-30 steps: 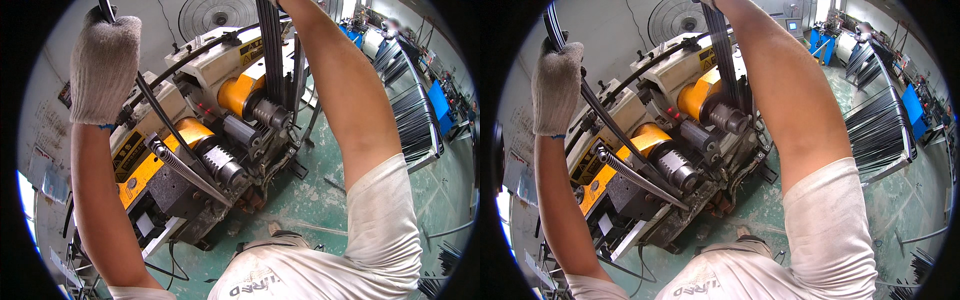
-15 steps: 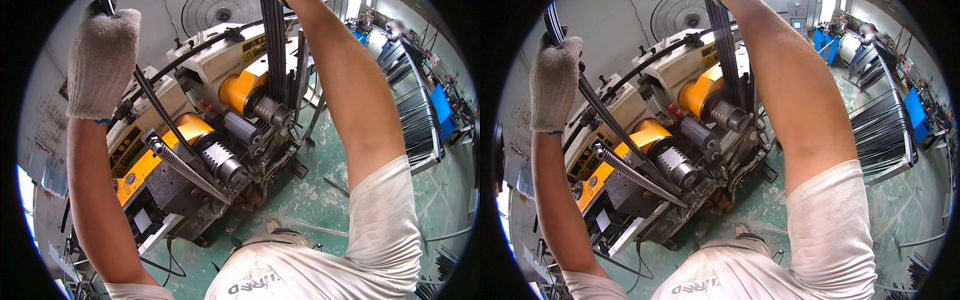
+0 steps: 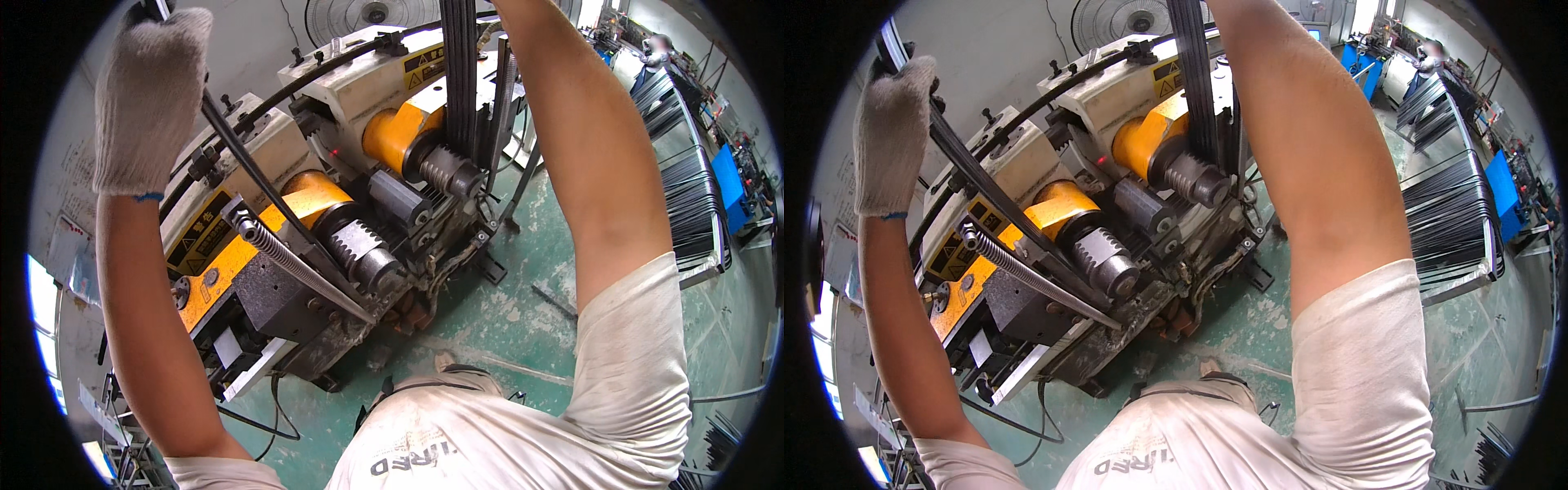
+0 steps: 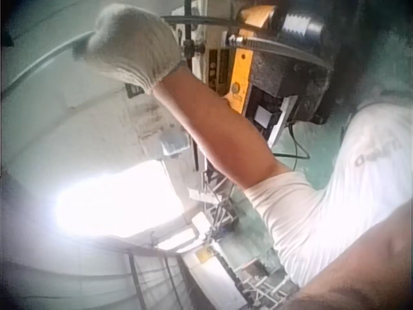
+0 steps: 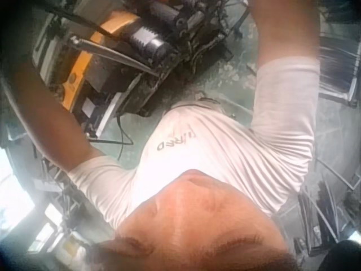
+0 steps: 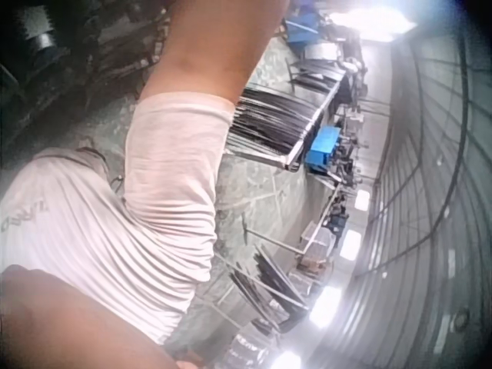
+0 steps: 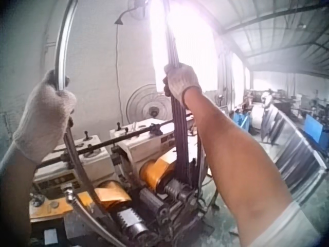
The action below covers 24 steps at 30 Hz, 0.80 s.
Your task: The person repeatedly picks up bundles of long metal rods, feeds them into a bending machine, and removes the bent rods to place them on a nearby rack. The process is repeated multiple times throughout the clip.
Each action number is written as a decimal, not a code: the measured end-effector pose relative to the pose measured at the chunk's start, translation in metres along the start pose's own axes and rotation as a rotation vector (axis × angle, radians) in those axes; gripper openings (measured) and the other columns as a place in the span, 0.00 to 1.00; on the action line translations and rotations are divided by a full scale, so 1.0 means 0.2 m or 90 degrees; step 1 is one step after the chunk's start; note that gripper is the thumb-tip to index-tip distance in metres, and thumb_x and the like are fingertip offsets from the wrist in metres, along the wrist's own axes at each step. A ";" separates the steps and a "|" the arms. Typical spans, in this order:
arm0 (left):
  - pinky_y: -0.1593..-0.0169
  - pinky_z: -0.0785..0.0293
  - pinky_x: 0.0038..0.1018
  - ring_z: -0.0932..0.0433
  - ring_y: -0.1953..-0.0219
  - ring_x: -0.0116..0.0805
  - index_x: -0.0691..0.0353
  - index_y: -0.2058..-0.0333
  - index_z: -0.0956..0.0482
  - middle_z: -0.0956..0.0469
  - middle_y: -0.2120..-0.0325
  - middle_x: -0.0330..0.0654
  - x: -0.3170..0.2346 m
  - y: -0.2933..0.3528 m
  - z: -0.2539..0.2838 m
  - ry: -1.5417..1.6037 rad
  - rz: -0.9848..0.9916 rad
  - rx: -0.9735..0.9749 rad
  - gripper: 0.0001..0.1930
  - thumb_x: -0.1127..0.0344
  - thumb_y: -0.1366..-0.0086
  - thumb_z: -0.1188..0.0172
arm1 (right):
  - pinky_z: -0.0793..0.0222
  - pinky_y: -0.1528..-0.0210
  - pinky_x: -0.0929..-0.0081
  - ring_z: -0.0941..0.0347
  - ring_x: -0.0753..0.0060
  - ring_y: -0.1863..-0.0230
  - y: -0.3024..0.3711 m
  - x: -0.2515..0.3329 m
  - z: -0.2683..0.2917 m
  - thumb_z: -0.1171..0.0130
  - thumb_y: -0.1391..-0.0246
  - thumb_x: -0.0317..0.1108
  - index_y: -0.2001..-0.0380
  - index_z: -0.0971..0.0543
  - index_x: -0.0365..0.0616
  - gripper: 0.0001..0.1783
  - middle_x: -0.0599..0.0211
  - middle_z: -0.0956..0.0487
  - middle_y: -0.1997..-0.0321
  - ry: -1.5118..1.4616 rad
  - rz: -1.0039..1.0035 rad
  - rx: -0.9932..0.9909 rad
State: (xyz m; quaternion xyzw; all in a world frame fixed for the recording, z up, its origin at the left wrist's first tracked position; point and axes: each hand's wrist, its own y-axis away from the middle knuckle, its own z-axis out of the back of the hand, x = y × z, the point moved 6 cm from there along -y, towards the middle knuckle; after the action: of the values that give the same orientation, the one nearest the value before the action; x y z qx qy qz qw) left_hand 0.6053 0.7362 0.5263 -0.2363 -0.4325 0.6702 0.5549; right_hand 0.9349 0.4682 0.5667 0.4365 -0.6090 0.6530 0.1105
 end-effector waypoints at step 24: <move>0.55 0.18 0.32 0.14 0.67 0.28 0.63 0.54 0.10 0.14 0.67 0.38 -0.43 0.24 0.17 0.128 0.268 0.090 0.20 0.49 0.17 0.38 | 0.17 0.50 0.64 0.15 0.59 0.52 1.15 -0.27 0.43 0.25 0.32 0.36 0.53 0.15 0.36 0.14 0.55 0.14 0.52 0.353 0.221 -0.356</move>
State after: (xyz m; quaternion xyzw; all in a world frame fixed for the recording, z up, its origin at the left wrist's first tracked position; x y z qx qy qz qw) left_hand 0.5759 0.6437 0.4885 -0.3475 -0.2682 0.7726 0.4586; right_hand 0.8485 0.3594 0.3580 0.0887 -0.7742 0.5645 0.2722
